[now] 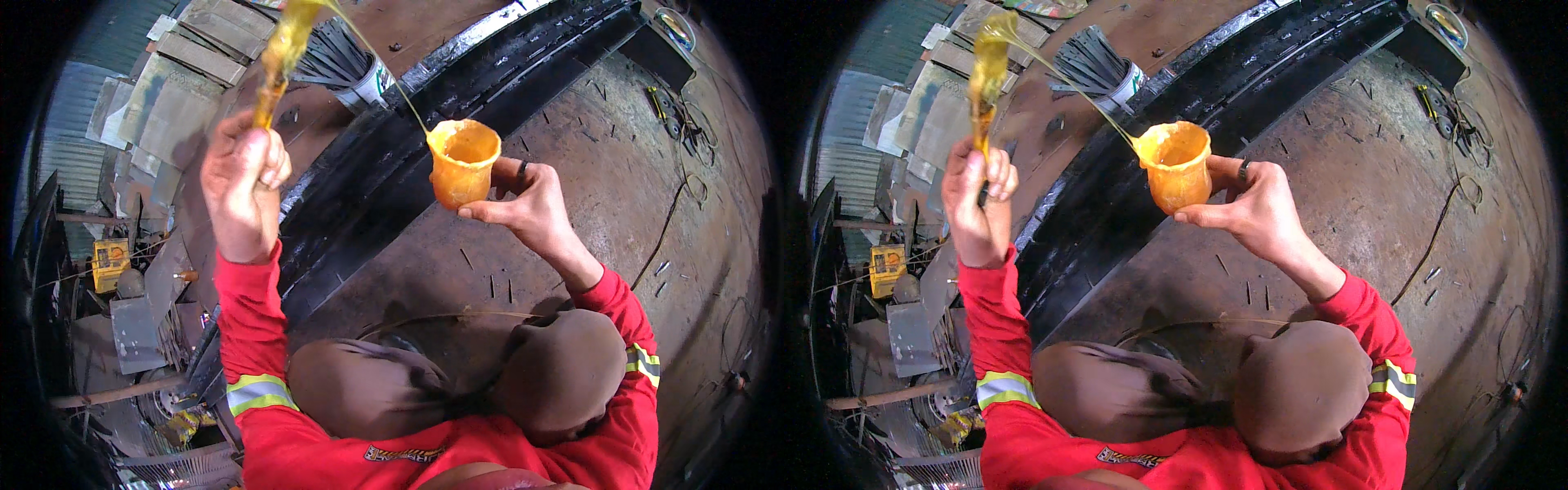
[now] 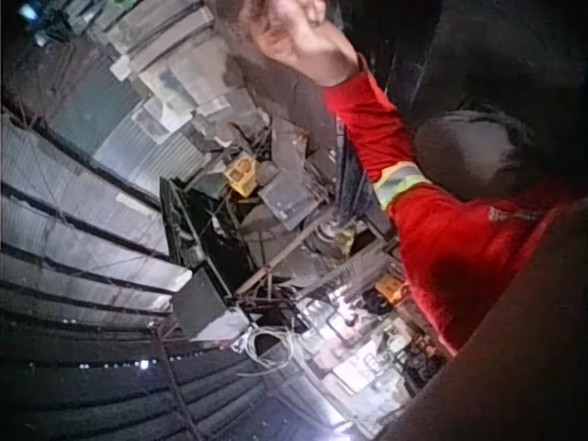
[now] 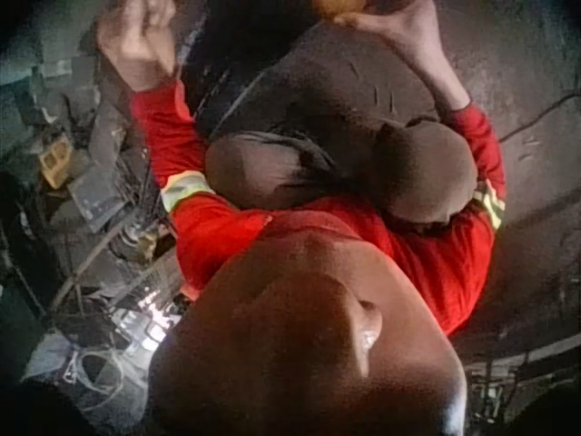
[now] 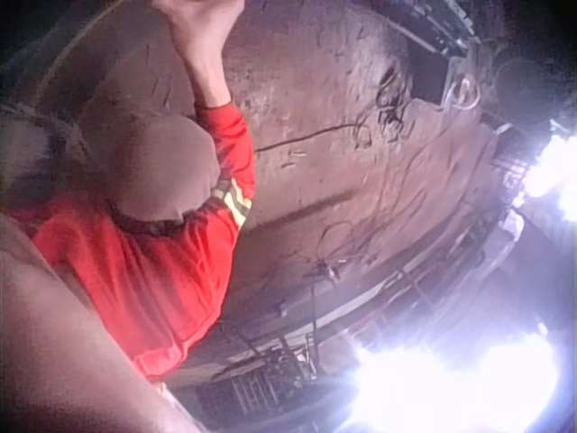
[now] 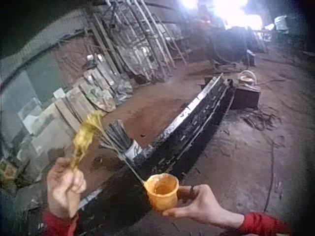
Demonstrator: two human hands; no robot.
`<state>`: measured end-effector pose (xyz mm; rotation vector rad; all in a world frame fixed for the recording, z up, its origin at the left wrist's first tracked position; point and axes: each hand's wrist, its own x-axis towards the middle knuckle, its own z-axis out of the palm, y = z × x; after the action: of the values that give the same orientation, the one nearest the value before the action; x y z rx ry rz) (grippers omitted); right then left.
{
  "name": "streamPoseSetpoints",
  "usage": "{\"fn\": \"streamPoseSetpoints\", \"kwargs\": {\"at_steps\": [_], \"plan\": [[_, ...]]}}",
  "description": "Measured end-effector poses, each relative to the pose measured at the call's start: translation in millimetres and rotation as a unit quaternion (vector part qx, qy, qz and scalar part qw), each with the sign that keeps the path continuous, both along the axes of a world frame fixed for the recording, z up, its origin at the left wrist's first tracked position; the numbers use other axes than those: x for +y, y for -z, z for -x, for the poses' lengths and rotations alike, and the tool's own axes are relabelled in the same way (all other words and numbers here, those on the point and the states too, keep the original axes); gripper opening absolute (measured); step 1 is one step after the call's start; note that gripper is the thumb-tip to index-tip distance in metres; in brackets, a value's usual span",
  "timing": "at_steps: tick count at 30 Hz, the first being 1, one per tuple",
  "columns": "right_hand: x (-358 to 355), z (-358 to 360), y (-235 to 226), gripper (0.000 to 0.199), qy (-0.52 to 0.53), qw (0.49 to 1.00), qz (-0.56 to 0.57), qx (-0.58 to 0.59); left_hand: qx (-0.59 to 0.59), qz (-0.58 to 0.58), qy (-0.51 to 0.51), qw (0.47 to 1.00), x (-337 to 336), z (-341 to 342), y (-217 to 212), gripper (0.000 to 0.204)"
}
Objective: The person applies a yellow substance to a black metal beam using a paintbrush. They repeatedly dip the brush into a small orange cup held in the other hand and spread the substance along the beam's surface. The person moves along the beam to cover different sections.
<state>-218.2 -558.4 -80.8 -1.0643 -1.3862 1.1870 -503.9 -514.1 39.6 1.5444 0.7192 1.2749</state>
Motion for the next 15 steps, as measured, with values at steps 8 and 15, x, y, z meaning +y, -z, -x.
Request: {"fn": "streamPoseSetpoints", "kwargs": {"at_steps": [8,15], "plan": [[11.4,17.2,13.9,0.063,-0.029,1.000,0.007,0.010,0.035,-0.032,0.020,0.999,-6.6,-26.5,-32.9,0.025],[16.6,16.9,-14.0,0.055,-0.051,0.996,0.013,0.078,0.032,-0.003,-0.009,0.999,-12.4,-27.7,19.6,0.023]]}}
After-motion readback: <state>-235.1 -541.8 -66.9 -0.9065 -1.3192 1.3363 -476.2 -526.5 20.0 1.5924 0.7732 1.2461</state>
